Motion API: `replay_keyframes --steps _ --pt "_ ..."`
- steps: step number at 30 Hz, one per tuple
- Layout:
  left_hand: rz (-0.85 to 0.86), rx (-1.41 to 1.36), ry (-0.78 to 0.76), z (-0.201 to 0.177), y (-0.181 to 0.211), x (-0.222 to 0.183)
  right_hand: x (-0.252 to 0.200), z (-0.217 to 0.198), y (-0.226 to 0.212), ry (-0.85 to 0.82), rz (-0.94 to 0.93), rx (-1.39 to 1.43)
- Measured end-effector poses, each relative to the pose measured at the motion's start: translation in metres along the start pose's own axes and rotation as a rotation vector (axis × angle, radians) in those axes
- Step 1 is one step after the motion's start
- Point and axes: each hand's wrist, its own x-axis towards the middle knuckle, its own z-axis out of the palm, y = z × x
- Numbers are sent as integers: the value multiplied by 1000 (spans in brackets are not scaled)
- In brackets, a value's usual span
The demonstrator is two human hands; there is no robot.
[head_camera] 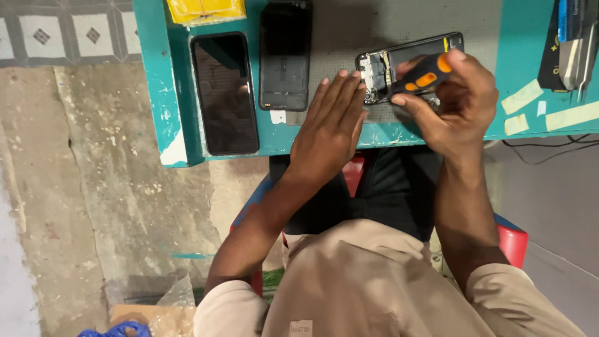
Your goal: The person uses a screwdriver to manipulate the internal components of a disassembled smartphone on a workbench. They repeatedly pry at the battery area and adjust small parts within the device's chassis while other phone parts and tools remain on the table.
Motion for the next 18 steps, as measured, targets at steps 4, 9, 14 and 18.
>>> replay_keyframes --steps 4,9,14,18 --pt "51 53 -3 2 -4 -3 -7 1 9 27 -17 0" --pt "99 111 -11 3 -5 -3 -16 0 28 65 -96 -54" --pt "83 120 -22 3 -5 -5 -22 0 37 128 -103 -50" --pt "69 98 -35 4 -5 -4 -21 -1 36 108 -92 -71"
